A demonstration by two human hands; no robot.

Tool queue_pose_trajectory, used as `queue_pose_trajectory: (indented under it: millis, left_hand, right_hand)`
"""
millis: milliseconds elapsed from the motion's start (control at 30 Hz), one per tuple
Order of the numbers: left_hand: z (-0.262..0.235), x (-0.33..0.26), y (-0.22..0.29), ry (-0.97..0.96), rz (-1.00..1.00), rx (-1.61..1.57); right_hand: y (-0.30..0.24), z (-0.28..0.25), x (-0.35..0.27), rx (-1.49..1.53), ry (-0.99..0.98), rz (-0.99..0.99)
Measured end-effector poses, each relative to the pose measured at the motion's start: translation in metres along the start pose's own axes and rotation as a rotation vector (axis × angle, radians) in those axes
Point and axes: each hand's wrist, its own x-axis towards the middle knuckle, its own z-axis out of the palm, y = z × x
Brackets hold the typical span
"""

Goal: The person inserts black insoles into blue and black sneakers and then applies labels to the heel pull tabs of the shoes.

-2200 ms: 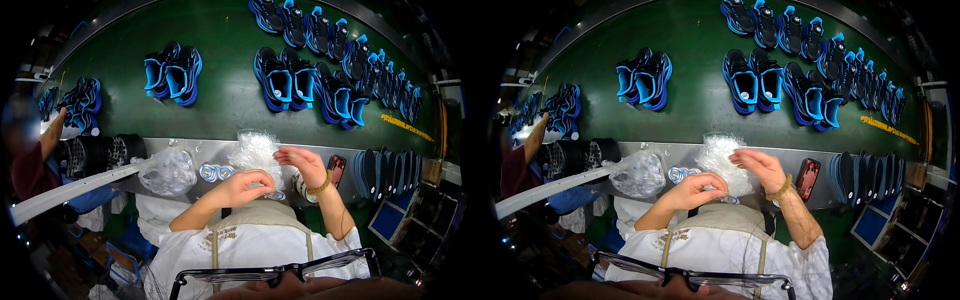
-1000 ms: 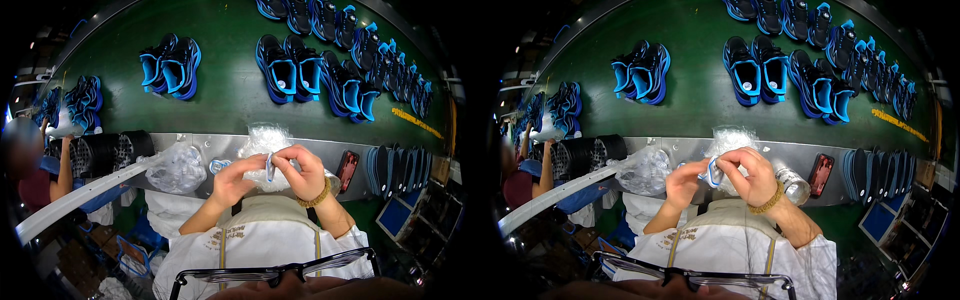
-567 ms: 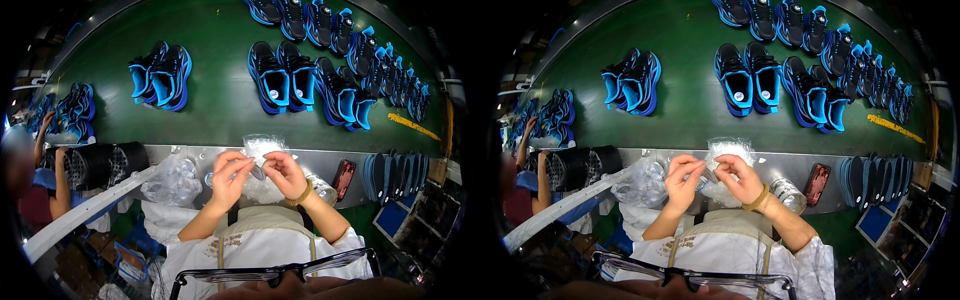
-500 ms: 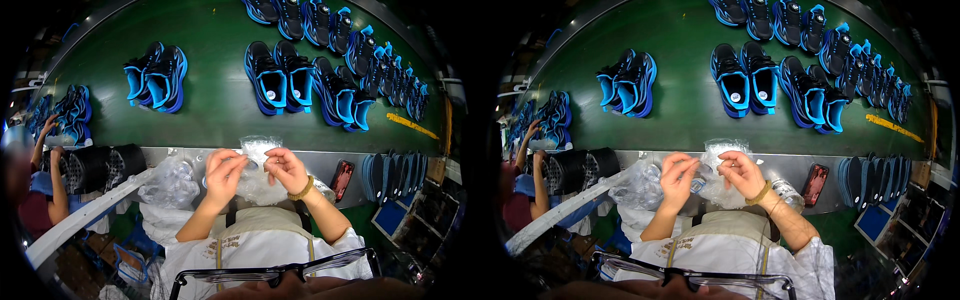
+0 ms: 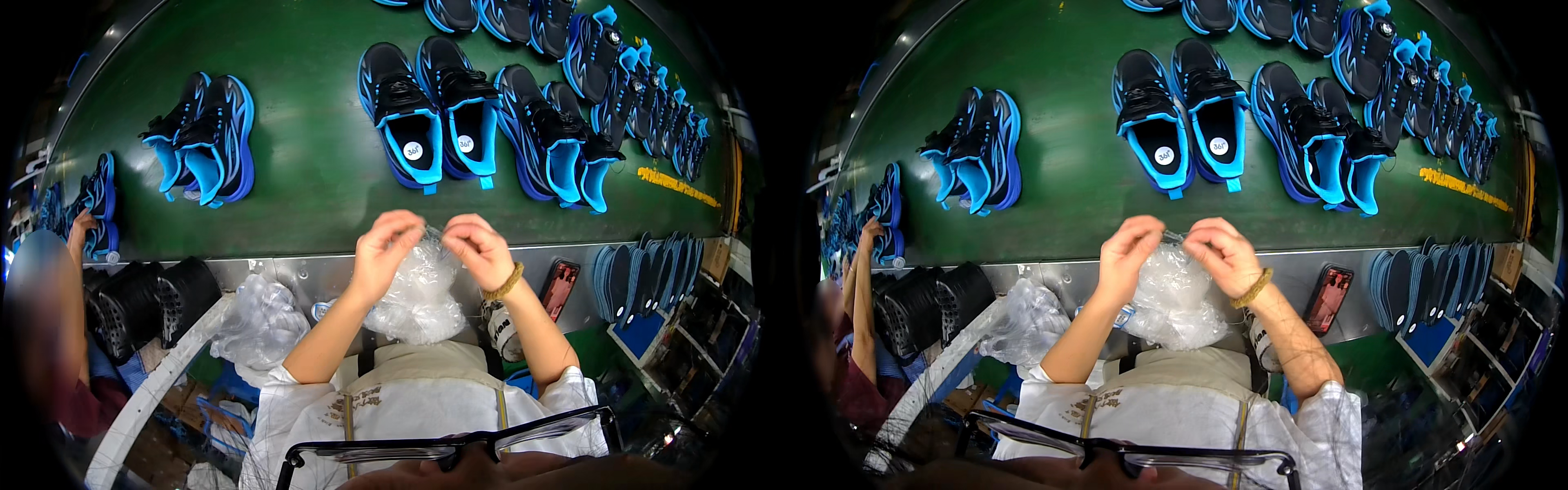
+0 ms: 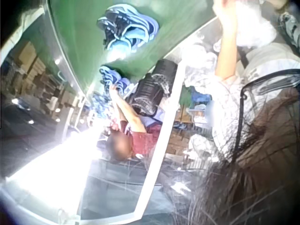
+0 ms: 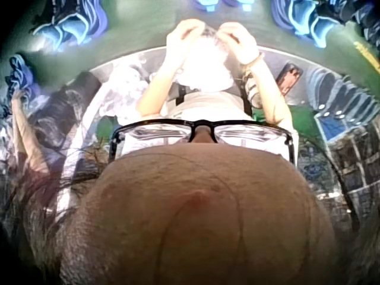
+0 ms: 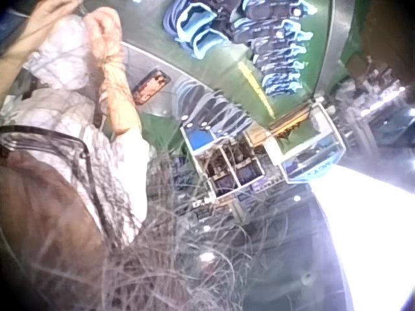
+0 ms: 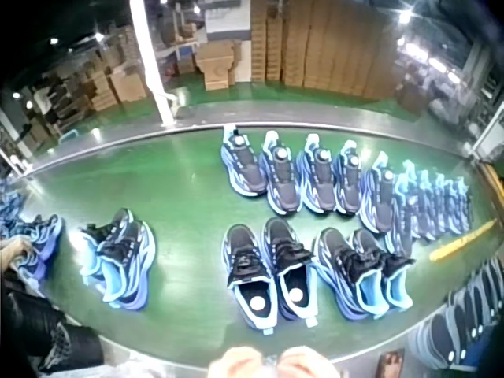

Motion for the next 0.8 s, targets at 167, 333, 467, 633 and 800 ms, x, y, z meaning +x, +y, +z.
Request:
queue_pose_trajectory:
  millis: [167,333,467,633,800]
  left_hand:
    - [0.016,0.030,-0.013,0.182,-0.170,-0.152]
    - [0.022,0.036,-0.008,0.168,-0.183,-0.185]
    - [0.022,0.037,-0.012,0.166,-0.182,-0.158]
    - [0.020,0.038,-0.012,0.165,-0.183,-0.175]
    - [0.001,0.039,-0.015,0.114,-0.236,-0.207]
  right_hand:
    - [0.004,-0.021,0.016,-0.455,0.143,0.017]
    - [0.023,-0.019,0.023,-0.739,0.171,-0.270]
    - [0.029,-0.018,0.029,-0.792,0.151,-0.299]
    - [0.027,-0.017,0.032,-0.762,0.077,-0.327]
    - [0.018,-0.018,0.030,-0.733,0.072,-0.351]
